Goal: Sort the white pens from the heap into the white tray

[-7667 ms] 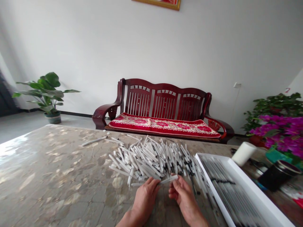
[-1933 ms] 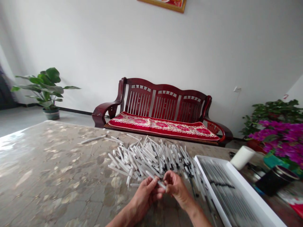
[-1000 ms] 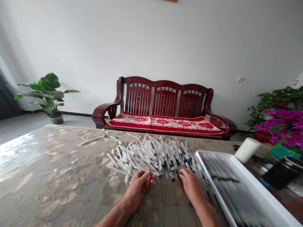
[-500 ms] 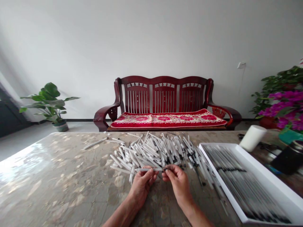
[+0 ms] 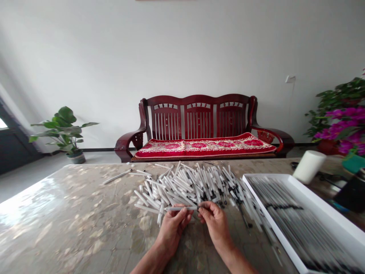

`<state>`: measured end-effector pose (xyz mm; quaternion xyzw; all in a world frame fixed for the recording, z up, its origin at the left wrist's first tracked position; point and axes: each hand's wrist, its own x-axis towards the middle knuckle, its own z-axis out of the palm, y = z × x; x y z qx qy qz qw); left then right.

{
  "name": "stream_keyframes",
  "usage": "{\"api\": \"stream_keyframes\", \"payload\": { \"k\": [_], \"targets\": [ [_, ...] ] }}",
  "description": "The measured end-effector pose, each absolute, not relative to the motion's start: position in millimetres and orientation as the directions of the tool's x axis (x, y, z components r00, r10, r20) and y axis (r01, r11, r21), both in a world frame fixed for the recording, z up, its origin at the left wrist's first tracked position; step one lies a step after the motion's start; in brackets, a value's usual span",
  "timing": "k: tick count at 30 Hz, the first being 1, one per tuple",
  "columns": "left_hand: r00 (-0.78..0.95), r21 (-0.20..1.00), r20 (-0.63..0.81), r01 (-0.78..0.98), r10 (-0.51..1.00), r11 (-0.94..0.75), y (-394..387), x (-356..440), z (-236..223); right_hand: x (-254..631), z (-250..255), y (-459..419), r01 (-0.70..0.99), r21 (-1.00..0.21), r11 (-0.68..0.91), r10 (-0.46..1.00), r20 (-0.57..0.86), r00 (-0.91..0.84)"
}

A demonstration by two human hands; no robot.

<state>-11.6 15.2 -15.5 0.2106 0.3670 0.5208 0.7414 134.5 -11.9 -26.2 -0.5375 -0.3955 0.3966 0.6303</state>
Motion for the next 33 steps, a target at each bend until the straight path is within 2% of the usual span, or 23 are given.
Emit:
{"api": "stream_keyframes", "payload": {
  "k": [4,7,11,14,18,23,28,33],
  "targets": [
    [0.182,0.701,-0.317,-0.617,0.931,0.359,14.2,-10.6,-15.5,134.6,-26.7,-11.7,0.032,-0.993,0.115,0.926,0.119,0.358],
    [0.182,0.712,-0.306,-0.607,0.935,0.351,12.9,-10.0,-14.7,136.5,-23.7,-14.1,0.205,-0.967,0.152,0.921,0.214,0.326],
    [0.2,0.727,-0.269,-0.6,0.942,0.335,9.2,-8.0,-12.7,139.5,-21.4,-18.9,0.515,-0.83,0.215,0.88,0.393,0.266],
    [0.216,0.738,-0.258,-0.585,0.942,0.337,6.0,-5.8,-11.6,140.3,-23.8,-20.0,0.644,-0.741,0.19,0.87,0.431,0.239],
    [0.213,0.738,-0.275,-0.578,0.937,0.348,3.1,-4.2,-10.4,141.7,-23.2,-22.0,0.657,-0.737,0.159,0.896,0.387,0.217],
    [0.232,0.746,-0.277,-0.56,0.932,0.361,-0.2,-3.1,-9.7,145.4,-14.8,-29.2,0.577,-0.78,0.241,0.93,0.357,0.093],
    [0.242,0.767,-0.25,-0.541,0.937,0.345,-0.8,-1.1,-11.9,149.2,-14.3,-29.2,0.576,-0.8,0.17,0.948,0.292,0.125],
    [0.224,0.774,-0.243,-0.542,0.944,0.328,1.0,-0.7,-11.9,151.1,-10.9,-30.9,0.506,-0.835,0.216,0.942,0.314,0.117]
  ]
}}
